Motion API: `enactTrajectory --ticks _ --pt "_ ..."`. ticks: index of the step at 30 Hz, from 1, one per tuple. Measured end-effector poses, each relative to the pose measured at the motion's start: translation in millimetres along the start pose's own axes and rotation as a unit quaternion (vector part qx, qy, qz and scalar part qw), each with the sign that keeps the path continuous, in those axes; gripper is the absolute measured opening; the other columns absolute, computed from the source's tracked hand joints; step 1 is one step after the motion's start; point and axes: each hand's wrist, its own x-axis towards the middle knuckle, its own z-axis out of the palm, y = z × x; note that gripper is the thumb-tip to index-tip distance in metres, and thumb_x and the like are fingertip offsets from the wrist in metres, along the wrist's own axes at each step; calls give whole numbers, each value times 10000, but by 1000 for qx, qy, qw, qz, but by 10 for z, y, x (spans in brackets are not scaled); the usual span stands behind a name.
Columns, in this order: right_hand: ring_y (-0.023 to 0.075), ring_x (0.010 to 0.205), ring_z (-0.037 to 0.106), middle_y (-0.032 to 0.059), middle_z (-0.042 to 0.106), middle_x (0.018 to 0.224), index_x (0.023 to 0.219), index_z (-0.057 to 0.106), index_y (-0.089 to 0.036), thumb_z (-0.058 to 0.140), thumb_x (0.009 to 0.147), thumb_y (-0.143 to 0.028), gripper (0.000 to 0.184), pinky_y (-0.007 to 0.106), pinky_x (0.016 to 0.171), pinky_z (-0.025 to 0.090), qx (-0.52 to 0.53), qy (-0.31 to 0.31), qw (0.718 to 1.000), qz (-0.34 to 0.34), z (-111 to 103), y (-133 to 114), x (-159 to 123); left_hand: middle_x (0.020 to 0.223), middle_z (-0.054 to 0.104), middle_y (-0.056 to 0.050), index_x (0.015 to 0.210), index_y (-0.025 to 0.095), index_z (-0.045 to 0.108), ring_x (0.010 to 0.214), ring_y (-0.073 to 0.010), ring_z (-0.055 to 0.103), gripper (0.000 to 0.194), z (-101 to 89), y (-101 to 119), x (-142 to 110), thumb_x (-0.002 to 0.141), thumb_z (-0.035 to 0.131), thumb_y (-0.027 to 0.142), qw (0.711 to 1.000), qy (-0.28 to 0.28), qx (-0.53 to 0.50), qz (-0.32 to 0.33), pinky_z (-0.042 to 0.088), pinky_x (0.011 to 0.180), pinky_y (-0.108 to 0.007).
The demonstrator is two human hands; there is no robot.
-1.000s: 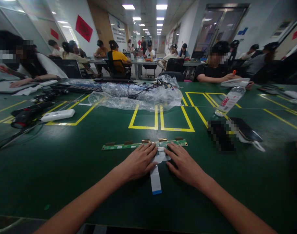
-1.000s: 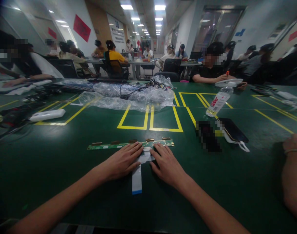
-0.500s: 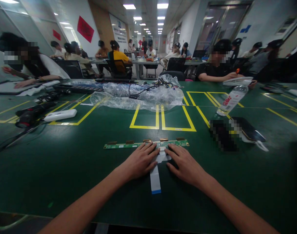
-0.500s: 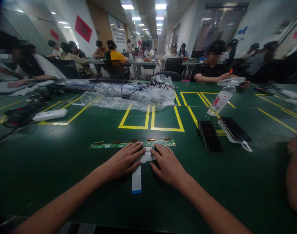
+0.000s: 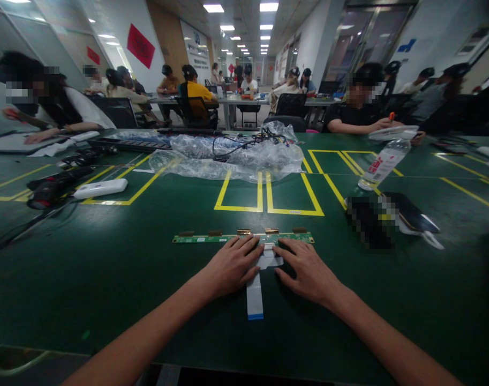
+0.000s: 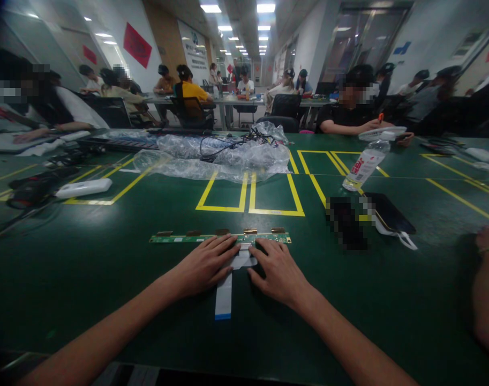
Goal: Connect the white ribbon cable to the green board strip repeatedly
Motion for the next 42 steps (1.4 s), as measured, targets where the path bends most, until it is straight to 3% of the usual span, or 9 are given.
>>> enactTrajectory --ticks 42 --pt "362 1352 458 169 512 1481 1414 573 -204 575 910 -416 546 581 1089 374 -2 1 1000 -6 45 69 32 1578 378 -178 1528 150 347 1443 -342 370 617 -22 68 63 1023 355 506 1000 -12 22 -12 334 1143 -498"
